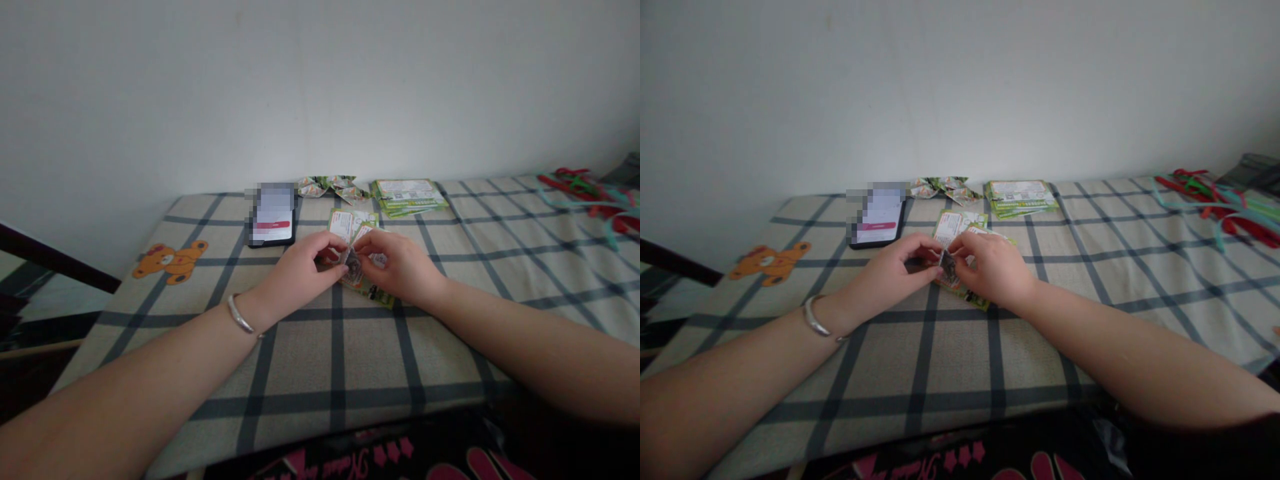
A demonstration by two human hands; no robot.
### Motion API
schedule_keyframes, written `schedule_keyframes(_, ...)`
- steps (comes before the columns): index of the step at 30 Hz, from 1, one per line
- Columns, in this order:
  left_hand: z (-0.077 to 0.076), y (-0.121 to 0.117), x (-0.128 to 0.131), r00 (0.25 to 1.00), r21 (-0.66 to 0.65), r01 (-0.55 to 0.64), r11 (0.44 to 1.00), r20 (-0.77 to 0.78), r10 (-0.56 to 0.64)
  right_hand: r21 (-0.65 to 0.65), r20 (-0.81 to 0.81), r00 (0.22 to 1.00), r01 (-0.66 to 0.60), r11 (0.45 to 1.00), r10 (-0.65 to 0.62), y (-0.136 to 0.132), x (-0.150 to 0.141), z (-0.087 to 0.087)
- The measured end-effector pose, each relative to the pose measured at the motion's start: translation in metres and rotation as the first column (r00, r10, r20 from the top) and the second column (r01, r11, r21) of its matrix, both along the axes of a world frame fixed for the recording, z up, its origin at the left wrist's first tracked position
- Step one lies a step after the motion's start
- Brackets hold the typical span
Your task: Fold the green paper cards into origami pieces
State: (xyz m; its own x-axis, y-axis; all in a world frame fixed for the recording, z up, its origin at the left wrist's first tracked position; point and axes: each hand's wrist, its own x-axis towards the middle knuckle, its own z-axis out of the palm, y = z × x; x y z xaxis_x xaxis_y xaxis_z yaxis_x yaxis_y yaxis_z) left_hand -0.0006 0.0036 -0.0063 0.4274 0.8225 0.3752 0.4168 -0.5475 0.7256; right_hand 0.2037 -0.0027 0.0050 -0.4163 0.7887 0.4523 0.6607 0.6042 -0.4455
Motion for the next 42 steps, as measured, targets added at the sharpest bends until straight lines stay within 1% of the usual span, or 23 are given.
schedule_keyframes(5,0.003,0.0,-0.001,0.998,0.009,-0.012,1.0,-0.056,0.013,-0.028,0.031,0.999,0.027,0.999,-0.026,0.001,0.001,-0.001)
schedule_keyframes(10,0.0,0.003,-0.002,0.999,0.057,0.002,0.998,-0.048,0.001,-0.08,0.066,0.997,0.038,0.996,-0.033,0.002,0.002,0.002)
schedule_keyframes(14,-0.002,0.003,-0.003,0.997,0.031,-0.019,0.999,-0.08,0.022,-0.105,0.08,0.997,0.017,0.994,-0.009,0.001,0.002,0.005)
schedule_keyframes(19,0.003,0.0,-0.002,0.993,0.012,-0.039,0.999,-0.114,0.04,-0.093,0.125,0.992,0.003,0.996,0.009,-0.002,0.001,0.005)
schedule_keyframes(23,0.003,-0.001,-0.002,0.991,0.034,-0.031,0.999,-0.126,0.035,-0.086,0.115,0.993,0.002,0.996,0.008,-0.001,0.002,0.002)
schedule_keyframes(25,0.002,0.0,-0.003,0.991,0.049,-0.023,0.999,-0.128,0.029,-0.1,0.083,0.996,-0.006,0.995,0.014,0.0,0.002,0.001)
schedule_keyframes(29,0.002,0.0,-0.004,0.997,0.073,0.024,0.997,-0.081,-0.018,-0.143,-0.009,1.0,-0.03,0.989,0.029,0.004,0.004,0.0)
schedule_keyframes(31,0.005,0.0,-0.004,0.988,0.095,0.028,0.995,-0.151,-0.013,-0.145,-0.029,0.999,-0.047,0.988,0.043,0.006,0.005,-0.001)
schedule_keyframes(34,0.009,0.0,-0.005,0.976,0.107,0.054,0.993,-0.215,-0.03,-0.149,-0.045,0.997,-0.067,0.987,0.061,0.009,0.006,-0.002)
schedule_keyframes(39,0.01,0.003,-0.009,0.96,0.137,0.134,0.981,-0.265,-0.094,-0.134,-0.028,0.996,-0.085,0.987,0.082,0.01,0.01,-0.002)
schedule_keyframes(42,0.009,0.004,-0.012,0.949,0.156,0.185,0.97,-0.285,-0.135,-0.077,0.027,0.991,-0.129,0.989,0.132,0.012,0.013,-0.001)
